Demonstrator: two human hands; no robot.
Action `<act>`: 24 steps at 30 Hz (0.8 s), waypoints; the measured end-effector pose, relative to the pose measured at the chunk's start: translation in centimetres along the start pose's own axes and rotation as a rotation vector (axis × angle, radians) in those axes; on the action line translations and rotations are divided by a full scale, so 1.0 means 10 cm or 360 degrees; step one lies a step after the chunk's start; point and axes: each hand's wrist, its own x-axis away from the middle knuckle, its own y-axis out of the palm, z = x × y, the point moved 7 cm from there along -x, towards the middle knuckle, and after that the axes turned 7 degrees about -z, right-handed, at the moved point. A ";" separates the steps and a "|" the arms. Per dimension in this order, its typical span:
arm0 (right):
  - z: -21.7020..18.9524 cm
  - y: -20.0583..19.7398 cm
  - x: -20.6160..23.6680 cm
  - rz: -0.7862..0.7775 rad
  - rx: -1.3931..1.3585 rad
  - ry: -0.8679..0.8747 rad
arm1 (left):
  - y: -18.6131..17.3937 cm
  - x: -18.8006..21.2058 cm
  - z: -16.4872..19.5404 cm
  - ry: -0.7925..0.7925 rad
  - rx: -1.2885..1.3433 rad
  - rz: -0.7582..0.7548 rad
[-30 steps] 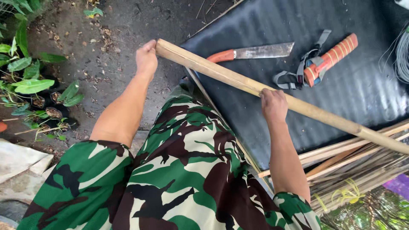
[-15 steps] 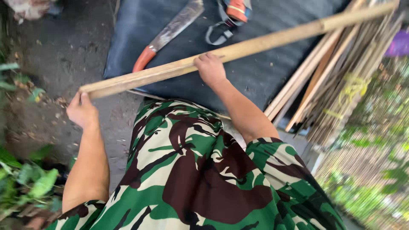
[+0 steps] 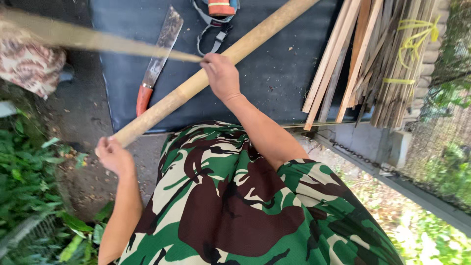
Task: The person selects a long wooden stick from a pile, then uses a hand saw to cut the stick while sitting on the ground. The person handles the stick and saw with both hands, positioning the stick on a rock for support during cutting.
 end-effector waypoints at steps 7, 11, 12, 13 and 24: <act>0.86 -0.58 0.02 0.0615 -0.1037 0.0814 | 0.40 0.23 0.55 0.0243 0.0071 -0.0284; 1.17 -0.73 0.04 0.0680 -0.1330 0.1206 | 0.35 0.34 0.57 0.0247 0.0026 -0.0306; 1.21 -0.76 0.04 0.0674 -0.1328 0.1290 | 0.34 0.36 0.57 0.0243 0.0027 -0.0304; 1.25 -0.78 0.04 0.0665 -0.1349 0.1358 | 0.32 0.37 0.56 0.0233 0.0013 -0.0292; 1.33 -0.92 0.08 0.0586 -0.1307 0.1653 | 0.29 0.60 0.65 0.0192 -0.0050 -0.0293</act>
